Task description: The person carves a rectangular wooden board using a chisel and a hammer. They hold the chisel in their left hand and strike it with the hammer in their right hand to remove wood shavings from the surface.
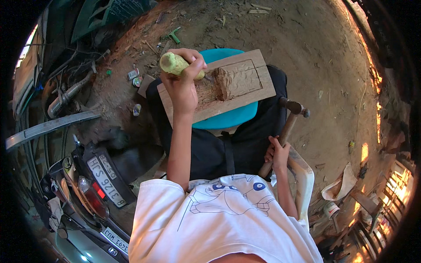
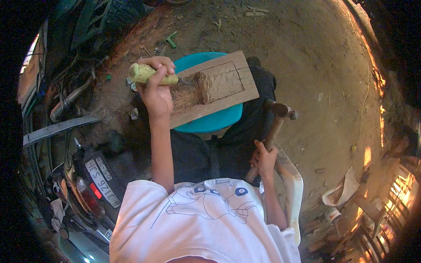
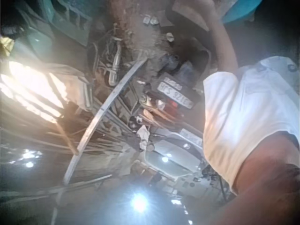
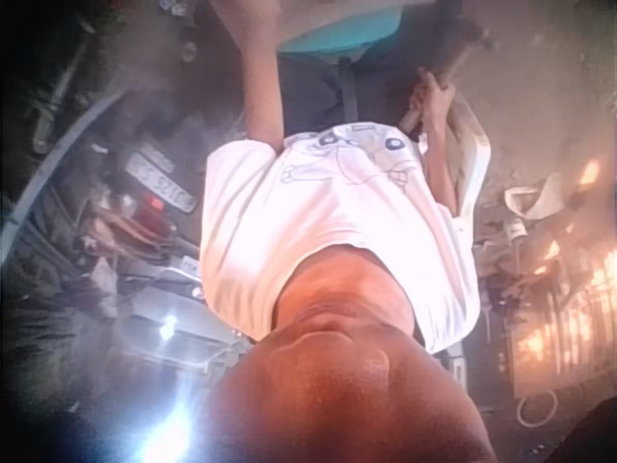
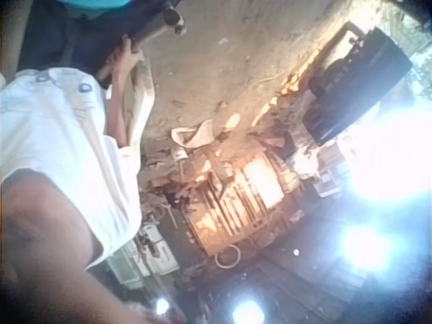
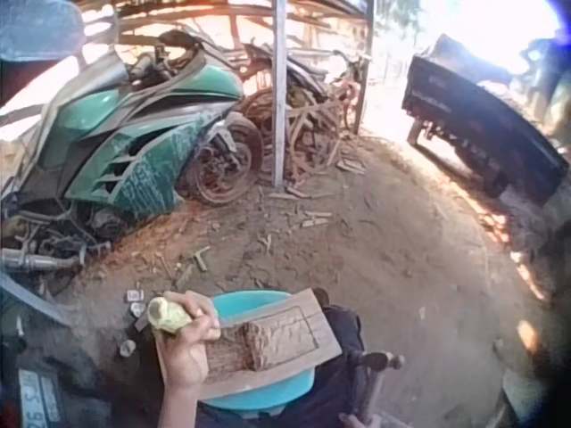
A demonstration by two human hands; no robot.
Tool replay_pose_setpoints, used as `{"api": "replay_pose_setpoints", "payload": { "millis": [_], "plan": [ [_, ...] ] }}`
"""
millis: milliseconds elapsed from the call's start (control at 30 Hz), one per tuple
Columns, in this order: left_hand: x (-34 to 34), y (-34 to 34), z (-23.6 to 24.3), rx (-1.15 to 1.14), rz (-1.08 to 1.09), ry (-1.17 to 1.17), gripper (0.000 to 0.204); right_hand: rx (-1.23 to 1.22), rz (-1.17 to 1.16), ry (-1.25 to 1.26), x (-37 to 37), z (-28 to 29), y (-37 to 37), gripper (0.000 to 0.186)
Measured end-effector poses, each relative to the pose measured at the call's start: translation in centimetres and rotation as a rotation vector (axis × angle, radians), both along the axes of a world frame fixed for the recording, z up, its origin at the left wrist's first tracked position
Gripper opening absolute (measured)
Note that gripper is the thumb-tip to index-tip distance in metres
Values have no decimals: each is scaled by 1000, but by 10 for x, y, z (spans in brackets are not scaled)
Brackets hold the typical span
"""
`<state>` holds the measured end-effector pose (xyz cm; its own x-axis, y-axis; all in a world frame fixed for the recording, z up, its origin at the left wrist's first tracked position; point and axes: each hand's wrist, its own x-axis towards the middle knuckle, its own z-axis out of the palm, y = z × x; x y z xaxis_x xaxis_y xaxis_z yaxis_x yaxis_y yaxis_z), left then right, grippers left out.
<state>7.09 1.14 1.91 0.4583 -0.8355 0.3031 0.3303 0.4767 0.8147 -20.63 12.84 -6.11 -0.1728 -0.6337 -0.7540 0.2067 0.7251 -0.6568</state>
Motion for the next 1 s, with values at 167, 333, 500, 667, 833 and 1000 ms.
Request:
{"api": "replay_pose_setpoints", "payload": {
  "millis": [167,333,500,667,833,1000],
  "plan": [
    [10,-8,-1,24,8,-103,12,-1,4,-2,2,4,-1,21],
    [17,-5,3,112,75,-316,17,49,3,-21,-3,-3,-3,19],
    [32,0,-7,108,183,-494,25,41,-8,-19,0,3,-4,19],
    [39,-1,-7,1,179,-398,28,36,-5,-42,-7,-9,-2,19],
    [43,7,-5,164,1,-159,25,44,2,-25,-2,-1,-4,19],
    [43,10,-10,133,14,-263,20,36,10,-19,-6,-6,-2,20]
  ]
}}
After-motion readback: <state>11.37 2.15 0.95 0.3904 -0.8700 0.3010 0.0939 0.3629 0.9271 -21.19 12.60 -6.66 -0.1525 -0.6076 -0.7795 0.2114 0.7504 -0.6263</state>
